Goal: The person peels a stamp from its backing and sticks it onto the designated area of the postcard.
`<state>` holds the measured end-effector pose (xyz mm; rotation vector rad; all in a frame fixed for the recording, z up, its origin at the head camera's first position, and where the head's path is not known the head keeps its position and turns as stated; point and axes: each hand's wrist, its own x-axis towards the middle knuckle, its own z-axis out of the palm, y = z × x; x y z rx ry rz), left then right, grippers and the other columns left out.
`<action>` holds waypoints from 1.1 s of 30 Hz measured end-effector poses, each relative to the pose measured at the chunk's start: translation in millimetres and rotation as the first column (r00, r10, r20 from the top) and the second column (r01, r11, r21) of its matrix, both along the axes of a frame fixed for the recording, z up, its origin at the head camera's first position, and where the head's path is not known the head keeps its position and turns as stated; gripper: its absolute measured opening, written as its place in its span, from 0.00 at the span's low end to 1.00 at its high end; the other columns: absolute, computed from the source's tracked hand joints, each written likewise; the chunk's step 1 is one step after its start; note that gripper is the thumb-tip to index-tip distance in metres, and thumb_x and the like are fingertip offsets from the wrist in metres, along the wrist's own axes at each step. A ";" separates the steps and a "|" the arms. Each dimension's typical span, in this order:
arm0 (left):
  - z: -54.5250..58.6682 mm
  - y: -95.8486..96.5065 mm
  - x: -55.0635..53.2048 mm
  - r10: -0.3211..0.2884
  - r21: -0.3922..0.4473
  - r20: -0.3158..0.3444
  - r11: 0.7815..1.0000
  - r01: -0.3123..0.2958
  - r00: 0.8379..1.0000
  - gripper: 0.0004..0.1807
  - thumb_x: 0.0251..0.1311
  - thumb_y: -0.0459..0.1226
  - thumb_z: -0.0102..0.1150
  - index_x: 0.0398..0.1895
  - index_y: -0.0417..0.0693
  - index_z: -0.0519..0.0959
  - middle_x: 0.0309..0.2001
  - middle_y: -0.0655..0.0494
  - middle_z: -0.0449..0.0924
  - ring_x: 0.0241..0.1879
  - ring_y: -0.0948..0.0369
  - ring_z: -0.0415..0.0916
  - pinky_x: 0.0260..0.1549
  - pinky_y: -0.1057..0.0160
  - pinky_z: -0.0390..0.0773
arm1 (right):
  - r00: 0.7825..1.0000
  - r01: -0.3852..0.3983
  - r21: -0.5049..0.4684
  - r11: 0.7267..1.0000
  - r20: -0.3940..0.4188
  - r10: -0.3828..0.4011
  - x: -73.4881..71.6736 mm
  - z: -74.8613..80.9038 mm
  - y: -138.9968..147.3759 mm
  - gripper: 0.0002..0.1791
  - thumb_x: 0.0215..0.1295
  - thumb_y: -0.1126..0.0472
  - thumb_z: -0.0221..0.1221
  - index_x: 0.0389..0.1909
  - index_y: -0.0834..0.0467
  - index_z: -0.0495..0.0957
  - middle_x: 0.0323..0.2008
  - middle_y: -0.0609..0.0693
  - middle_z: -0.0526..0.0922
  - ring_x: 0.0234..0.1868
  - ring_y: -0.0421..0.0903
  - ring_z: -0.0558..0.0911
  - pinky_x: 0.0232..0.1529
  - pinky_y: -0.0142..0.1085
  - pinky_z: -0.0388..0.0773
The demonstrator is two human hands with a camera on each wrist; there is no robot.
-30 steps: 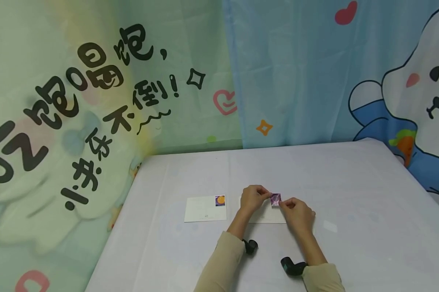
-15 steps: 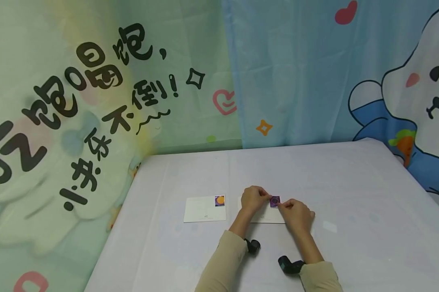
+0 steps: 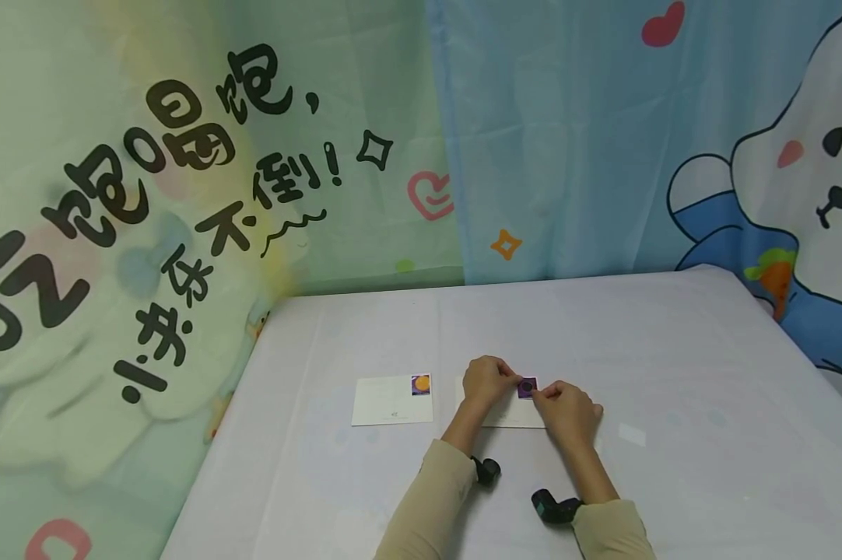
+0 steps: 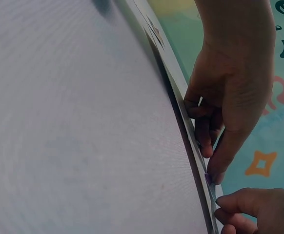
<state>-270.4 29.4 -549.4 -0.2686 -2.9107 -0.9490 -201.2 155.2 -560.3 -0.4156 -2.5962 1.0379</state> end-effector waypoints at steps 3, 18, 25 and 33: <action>0.9 -0.4 0.1 0.003 -0.005 -0.003 1.000 -0.003 1.000 0.09 0.43 0.46 0.72 0.16 0.54 0.84 0.17 0.66 0.76 0.18 0.69 0.68 0.17 0.72 0.64 | 1.000 0.003 0.002 1.000 -0.001 -0.003 -0.7 -0.4 -0.6 0.11 0.52 0.55 0.63 0.19 0.58 0.80 0.18 0.49 0.79 0.25 0.52 0.76 0.33 0.49 0.55; 1.1 2.2 1.5 0.025 0.008 0.031 1.000 -0.025 0.999 0.10 0.43 0.45 0.72 0.14 0.54 0.82 0.15 0.67 0.74 0.17 0.68 0.67 0.18 0.70 0.64 | 1.000 0.007 0.012 1.000 0.010 -0.007 -1.3 -0.4 -1.5 0.10 0.52 0.57 0.64 0.19 0.59 0.79 0.17 0.50 0.78 0.25 0.53 0.76 0.34 0.49 0.55; -2.0 3.3 -0.4 0.024 0.009 0.016 1.000 -0.024 1.000 0.10 0.42 0.45 0.72 0.14 0.54 0.81 0.15 0.67 0.73 0.17 0.69 0.66 0.17 0.70 0.64 | 1.000 0.006 0.026 1.000 -0.003 -0.006 -0.7 0.7 -1.5 0.10 0.51 0.58 0.64 0.19 0.59 0.79 0.18 0.52 0.79 0.25 0.55 0.76 0.34 0.50 0.56; -1.9 2.3 0.2 0.035 0.017 0.025 0.999 -0.035 0.999 0.11 0.42 0.46 0.72 0.14 0.54 0.81 0.14 0.67 0.72 0.17 0.69 0.66 0.16 0.70 0.64 | 1.000 0.013 0.026 1.000 0.002 -0.013 0.1 0.9 -3.2 0.11 0.51 0.57 0.65 0.19 0.59 0.78 0.18 0.52 0.79 0.26 0.55 0.76 0.33 0.49 0.55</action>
